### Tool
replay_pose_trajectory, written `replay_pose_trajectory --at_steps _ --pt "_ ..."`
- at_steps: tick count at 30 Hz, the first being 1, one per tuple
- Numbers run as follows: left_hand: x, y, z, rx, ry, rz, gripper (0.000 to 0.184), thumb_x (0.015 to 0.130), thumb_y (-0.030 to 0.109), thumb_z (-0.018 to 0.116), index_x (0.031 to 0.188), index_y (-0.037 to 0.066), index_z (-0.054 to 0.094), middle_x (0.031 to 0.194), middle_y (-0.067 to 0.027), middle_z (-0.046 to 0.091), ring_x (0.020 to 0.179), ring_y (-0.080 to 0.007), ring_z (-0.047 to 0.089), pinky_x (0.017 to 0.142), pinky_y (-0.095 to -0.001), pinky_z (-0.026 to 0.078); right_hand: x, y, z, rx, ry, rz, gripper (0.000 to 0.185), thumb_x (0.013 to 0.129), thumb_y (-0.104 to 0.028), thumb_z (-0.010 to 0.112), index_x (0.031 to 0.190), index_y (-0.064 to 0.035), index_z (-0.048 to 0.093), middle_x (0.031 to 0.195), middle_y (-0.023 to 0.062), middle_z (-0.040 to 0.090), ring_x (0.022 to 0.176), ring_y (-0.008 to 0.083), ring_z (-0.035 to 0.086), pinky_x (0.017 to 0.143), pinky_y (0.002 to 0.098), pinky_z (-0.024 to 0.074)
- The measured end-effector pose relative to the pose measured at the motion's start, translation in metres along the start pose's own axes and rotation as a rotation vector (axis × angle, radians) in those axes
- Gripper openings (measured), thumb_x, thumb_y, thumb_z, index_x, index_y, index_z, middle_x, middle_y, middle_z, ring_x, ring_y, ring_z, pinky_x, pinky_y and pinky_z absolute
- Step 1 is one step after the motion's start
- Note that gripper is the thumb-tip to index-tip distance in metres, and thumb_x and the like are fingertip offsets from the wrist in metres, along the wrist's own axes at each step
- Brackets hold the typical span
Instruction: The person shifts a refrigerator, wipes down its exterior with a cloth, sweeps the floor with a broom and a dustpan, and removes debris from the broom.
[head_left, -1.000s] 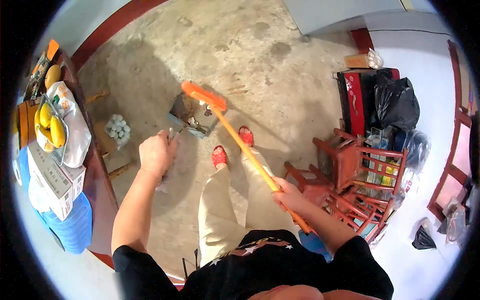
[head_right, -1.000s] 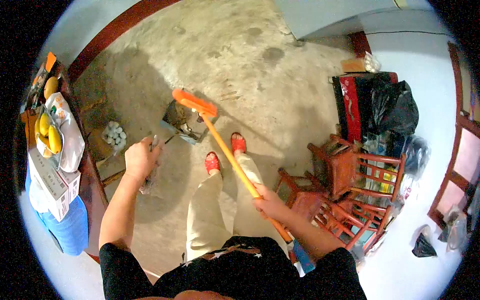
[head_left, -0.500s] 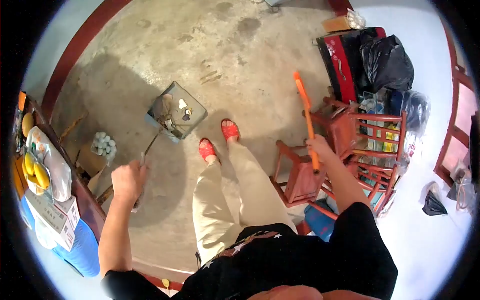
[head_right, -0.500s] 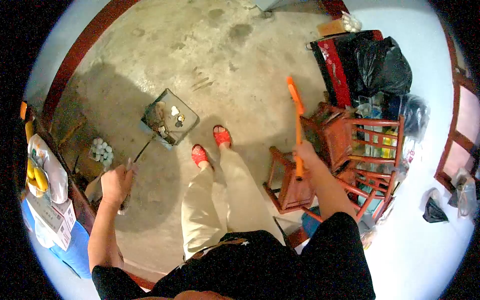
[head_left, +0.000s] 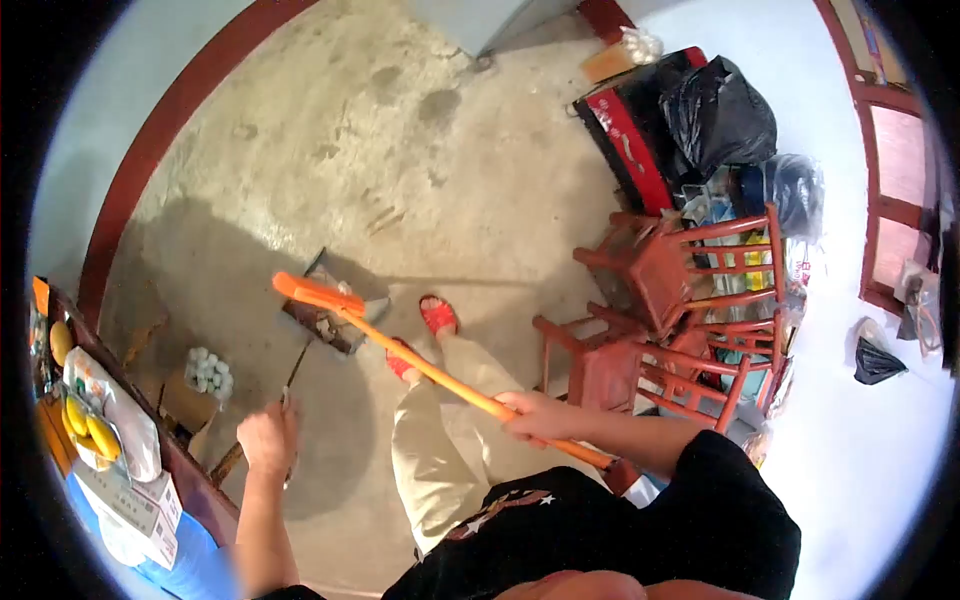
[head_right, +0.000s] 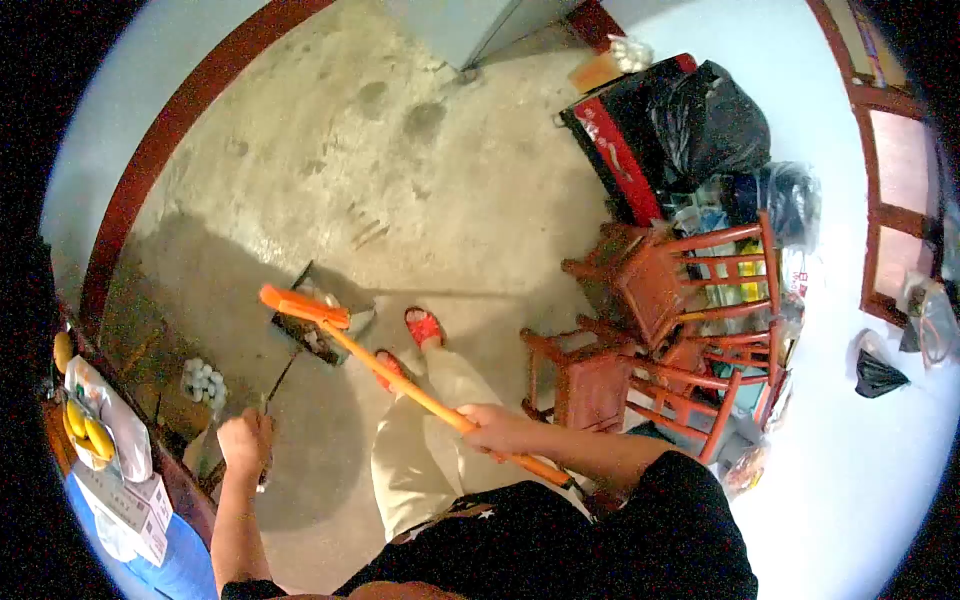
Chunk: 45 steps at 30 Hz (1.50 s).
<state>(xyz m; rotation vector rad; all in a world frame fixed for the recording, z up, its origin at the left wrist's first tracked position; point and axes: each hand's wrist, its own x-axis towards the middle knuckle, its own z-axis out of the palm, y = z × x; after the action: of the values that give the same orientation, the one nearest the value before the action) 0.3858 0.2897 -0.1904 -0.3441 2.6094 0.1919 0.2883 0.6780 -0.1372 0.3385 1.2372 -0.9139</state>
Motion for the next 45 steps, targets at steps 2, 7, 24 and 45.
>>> replay_pose_trajectory --at_steps 2,7,24,45 --pt "-0.007 -0.002 0.001 -0.037 0.005 -0.01 0.029 0.078 0.027 0.057 0.059 0.006 0.054 0.055 -0.0176 0.056 0.053 -0.0352 0.057 0.052 -0.0449 0.045 -0.006 -0.013 -0.023 -0.098 0.115 -0.029 0.047 0.077 -0.012 0.051 0.123 -0.0083 0.041 0.061 0.0016 0.047 0.043 0.0108 0.047 0.037 0.0263 0.0387" --pt "-0.029 -0.009 0.011 -0.074 -0.007 -0.083 0.029 0.076 0.028 0.059 0.059 0.005 0.054 0.054 -0.0175 0.055 0.054 -0.0355 0.057 0.053 -0.0453 0.045 0.017 -0.087 -0.105 -0.717 0.637 -0.147 0.035 0.077 -0.011 0.05 0.112 -0.008 0.049 0.076 0.0152 0.059 0.064 0.0286 0.059 0.056 0.0398 0.0483" --pt "-0.034 -0.023 0.023 -0.325 -0.069 -0.425 0.033 0.075 0.034 0.06 0.069 0.001 0.057 0.063 -0.0196 0.056 0.061 -0.0386 0.055 0.058 -0.0431 0.043 0.123 -0.019 -0.058 -1.487 0.171 0.128 0.062 0.084 -0.016 0.04 0.14 -0.0159 0.012 0.083 0.0156 0.063 0.076 0.0333 0.062 0.063 0.0448 0.0495" --pt "-0.029 -0.021 0.024 -0.288 -0.174 -0.274 0.025 0.076 0.02 0.055 0.082 -0.004 0.059 0.066 -0.0217 0.056 0.062 -0.0343 0.055 0.057 -0.0394 0.042 0.127 0.185 -0.134 -0.038 1.275 -0.293 0.045 0.08 -0.006 0.048 0.123 -0.0116 0.039 0.071 0.0066 0.053 0.052 0.0172 0.051 0.047 0.0296 0.045"
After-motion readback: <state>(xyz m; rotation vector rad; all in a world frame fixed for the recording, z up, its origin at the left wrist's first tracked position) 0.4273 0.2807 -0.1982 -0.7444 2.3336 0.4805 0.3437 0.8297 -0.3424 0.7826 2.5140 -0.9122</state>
